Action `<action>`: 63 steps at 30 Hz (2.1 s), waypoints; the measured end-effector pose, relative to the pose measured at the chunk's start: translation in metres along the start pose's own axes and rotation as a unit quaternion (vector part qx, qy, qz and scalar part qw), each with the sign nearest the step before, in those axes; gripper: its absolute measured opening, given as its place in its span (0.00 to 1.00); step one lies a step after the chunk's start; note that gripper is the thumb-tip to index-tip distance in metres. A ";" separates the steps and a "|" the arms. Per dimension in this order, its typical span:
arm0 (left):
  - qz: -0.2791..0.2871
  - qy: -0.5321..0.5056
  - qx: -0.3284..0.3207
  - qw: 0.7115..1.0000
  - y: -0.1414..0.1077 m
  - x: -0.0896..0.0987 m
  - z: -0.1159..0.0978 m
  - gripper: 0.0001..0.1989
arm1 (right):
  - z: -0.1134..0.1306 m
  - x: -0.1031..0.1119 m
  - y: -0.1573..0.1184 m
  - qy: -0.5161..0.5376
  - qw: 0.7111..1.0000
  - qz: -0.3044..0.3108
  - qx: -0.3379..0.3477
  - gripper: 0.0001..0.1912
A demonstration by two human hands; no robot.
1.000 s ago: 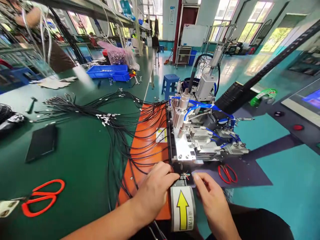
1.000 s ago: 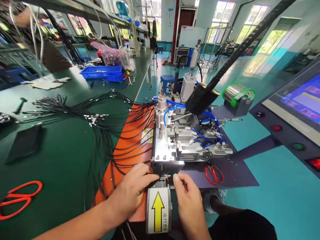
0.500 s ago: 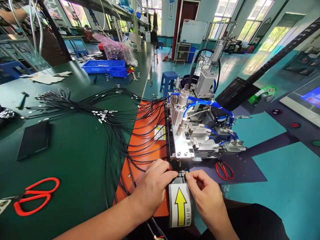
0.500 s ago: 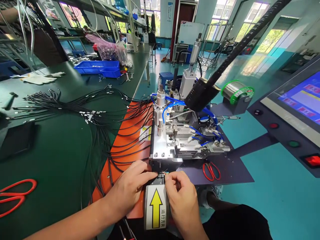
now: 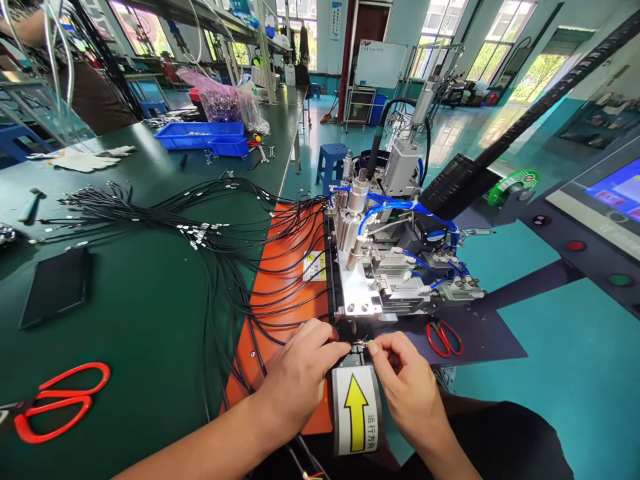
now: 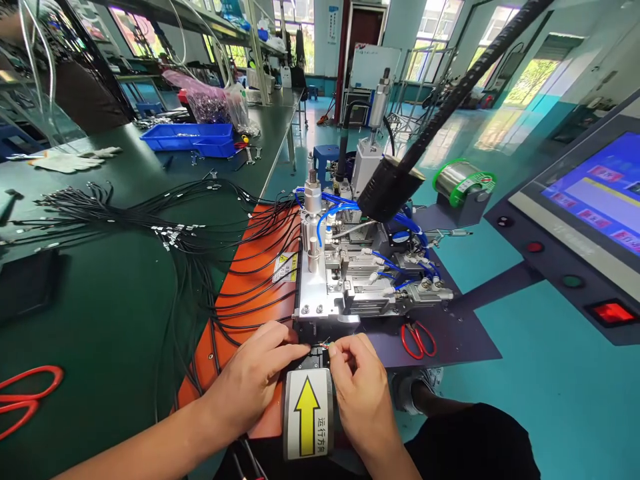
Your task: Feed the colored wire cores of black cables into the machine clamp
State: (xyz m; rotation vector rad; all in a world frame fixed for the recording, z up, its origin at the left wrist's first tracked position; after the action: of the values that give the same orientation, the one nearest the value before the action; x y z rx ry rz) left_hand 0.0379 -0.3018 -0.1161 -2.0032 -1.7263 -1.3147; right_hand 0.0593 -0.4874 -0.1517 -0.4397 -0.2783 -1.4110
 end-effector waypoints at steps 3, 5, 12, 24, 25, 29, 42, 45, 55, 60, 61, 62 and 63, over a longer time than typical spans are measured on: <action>0.007 -0.001 0.004 1.000 0.000 0.000 0.002 0.14 | -0.006 0.003 0.002 0.002 1.000 0.004 -0.026 0.21; 0.010 0.000 0.003 1.000 0.000 -0.001 0.002 0.15 | -0.005 0.005 0.003 0.013 1.000 0.005 -0.027 0.22; 0.007 0.000 0.000 1.000 0.001 0.000 -0.001 0.14 | 0.014 0.002 0.004 0.036 0.998 -0.008 0.055 0.18; 0.010 0.019 -0.012 1.000 0.003 0.000 -0.003 0.11 | -0.002 -0.004 0.010 0.083 0.995 0.009 -0.053 0.21; 0.011 0.019 -0.012 1.000 0.004 0.000 -0.003 0.11 | -0.002 -0.004 0.010 0.086 0.994 0.015 -0.058 0.21; 0.010 0.020 -0.012 1.000 0.003 0.001 -0.003 0.12 | 0.000 -0.003 0.010 0.097 0.992 0.032 -0.071 0.22; 0.022 0.025 -0.017 0.999 0.003 0.001 -0.006 0.12 | 0.007 -0.008 0.005 0.050 0.996 0.034 -0.072 0.24; 0.020 0.031 -0.023 0.999 0.005 0.000 -0.007 0.11 | 0.006 -0.010 0.004 0.017 0.997 0.019 -0.067 0.25; 0.037 0.056 0.029 0.997 0.000 0.003 -0.002 0.07 | 0.006 -0.012 0.005 -0.012 0.998 0.024 -0.057 0.24; 0.021 0.082 0.018 0.996 0.001 0.005 -0.003 0.06 | 0.005 -0.011 0.006 -0.009 0.998 0.022 -0.055 0.24; 0.020 0.084 0.016 0.996 0.002 0.005 -0.004 0.06 | 0.006 -0.010 0.005 -0.009 0.998 0.019 -0.053 0.24; 0.020 0.085 0.014 0.996 0.001 0.005 -0.004 0.06 | 0.008 -0.007 0.004 -0.010 0.999 0.013 -0.052 0.23; 0.020 0.086 0.014 0.996 0.001 0.005 -0.005 0.06 | 0.011 -0.004 0.002 -0.012 0.999 -0.001 -0.046 0.21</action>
State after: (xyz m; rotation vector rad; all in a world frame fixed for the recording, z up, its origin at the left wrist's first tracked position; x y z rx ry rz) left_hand 0.0363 -0.3015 -0.1092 -1.8397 -1.6093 -1.3968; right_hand 0.0615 -0.4789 -0.1443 -0.5329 -0.2346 -1.4251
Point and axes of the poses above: each hand's wrist, its own y-axis towards the middle knuckle, its own x-axis out of the back of the hand, z = x × y, the point moved 4 cm from there along y, towards the middle knuckle
